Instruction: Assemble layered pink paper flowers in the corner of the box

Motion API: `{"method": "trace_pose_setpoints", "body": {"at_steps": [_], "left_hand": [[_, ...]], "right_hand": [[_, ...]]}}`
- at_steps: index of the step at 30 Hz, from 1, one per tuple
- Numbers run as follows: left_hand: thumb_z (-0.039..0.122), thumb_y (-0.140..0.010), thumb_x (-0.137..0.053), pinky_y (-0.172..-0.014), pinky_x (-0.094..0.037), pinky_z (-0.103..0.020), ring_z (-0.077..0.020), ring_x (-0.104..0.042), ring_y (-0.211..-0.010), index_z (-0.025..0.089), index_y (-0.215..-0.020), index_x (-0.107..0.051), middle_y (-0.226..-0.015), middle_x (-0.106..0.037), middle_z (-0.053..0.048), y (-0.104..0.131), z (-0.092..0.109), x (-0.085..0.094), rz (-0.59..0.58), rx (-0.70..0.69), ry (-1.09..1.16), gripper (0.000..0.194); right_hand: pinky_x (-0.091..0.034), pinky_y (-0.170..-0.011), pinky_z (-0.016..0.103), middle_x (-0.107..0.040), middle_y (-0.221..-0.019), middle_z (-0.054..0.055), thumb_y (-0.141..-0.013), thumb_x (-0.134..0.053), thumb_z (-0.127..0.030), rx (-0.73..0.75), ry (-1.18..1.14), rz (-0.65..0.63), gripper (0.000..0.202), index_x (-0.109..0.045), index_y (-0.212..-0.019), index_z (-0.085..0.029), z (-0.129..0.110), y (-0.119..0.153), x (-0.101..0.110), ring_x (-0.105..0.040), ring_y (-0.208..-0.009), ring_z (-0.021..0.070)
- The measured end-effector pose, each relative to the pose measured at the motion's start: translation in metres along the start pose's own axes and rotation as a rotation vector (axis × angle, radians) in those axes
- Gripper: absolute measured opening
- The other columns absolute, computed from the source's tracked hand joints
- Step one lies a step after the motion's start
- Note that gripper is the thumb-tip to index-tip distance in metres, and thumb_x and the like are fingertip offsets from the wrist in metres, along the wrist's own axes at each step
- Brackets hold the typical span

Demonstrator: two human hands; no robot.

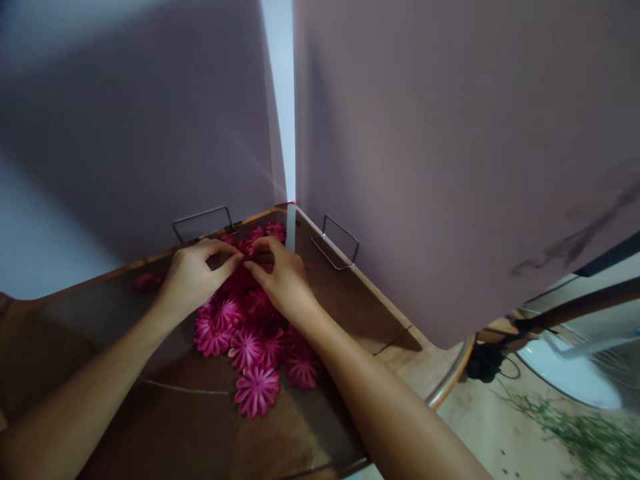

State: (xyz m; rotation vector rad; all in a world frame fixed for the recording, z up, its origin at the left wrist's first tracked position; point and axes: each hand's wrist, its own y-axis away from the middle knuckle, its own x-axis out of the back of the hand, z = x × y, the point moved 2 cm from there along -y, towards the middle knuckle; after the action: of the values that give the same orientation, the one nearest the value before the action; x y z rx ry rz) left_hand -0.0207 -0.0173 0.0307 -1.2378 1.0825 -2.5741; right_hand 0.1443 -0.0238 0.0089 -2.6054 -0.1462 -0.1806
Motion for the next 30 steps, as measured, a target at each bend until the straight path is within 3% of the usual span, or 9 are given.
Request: {"method": "trace_pose_setpoints", "body": {"at_steps": [6,14,25,30], "left_hand": [[0.035,-0.084,-0.066,-0.073,-0.050,-0.031,-0.0215,-0.069,-0.079,0.019,-0.083,-0.073,-0.083,-0.075,-0.004,0.000,-0.005,-0.001,-0.012,0.067,0.043,0.018],[0.037,-0.086,-0.064,-0.082,-0.053,-0.032,-0.0220,-0.070,-0.085,0.019,-0.093,-0.076,-0.091,-0.077,-0.003,-0.001,-0.014,-0.009,-0.163,0.073,0.187,0.022],[0.030,-0.086,-0.060,-0.087,-0.052,-0.032,-0.0218,-0.068,-0.091,0.022,-0.093,-0.074,-0.097,-0.075,-0.003,0.002,-0.002,-0.006,-0.065,-0.011,0.059,0.018],[0.029,-0.082,-0.061,-0.077,-0.051,-0.031,-0.0209,-0.068,-0.082,0.021,-0.087,-0.074,-0.088,-0.075,-0.003,0.003,-0.002,-0.005,-0.050,0.033,-0.007,0.016]], "right_hand": [[-0.052,-0.084,0.033,-0.064,-0.108,0.004,-0.082,-0.064,-0.021,0.058,0.071,-0.001,0.023,-0.057,-0.104,-0.024,-0.002,0.000,0.003,-0.065,-0.094,0.0189],[-0.051,-0.089,0.036,-0.067,-0.103,0.003,-0.083,-0.063,-0.023,0.089,0.163,-0.014,0.013,-0.063,-0.096,-0.023,0.003,-0.005,0.009,-0.064,-0.100,0.0218],[-0.051,-0.093,0.037,-0.068,-0.108,0.004,-0.083,-0.063,-0.019,0.125,0.168,-0.022,0.019,-0.064,-0.102,-0.024,0.001,-0.005,0.010,-0.064,-0.105,0.0220],[-0.052,-0.093,0.037,-0.068,-0.110,0.004,-0.082,-0.064,-0.018,0.136,0.174,-0.051,0.023,-0.064,-0.104,-0.024,0.001,-0.003,0.006,-0.064,-0.106,0.0224]]}}
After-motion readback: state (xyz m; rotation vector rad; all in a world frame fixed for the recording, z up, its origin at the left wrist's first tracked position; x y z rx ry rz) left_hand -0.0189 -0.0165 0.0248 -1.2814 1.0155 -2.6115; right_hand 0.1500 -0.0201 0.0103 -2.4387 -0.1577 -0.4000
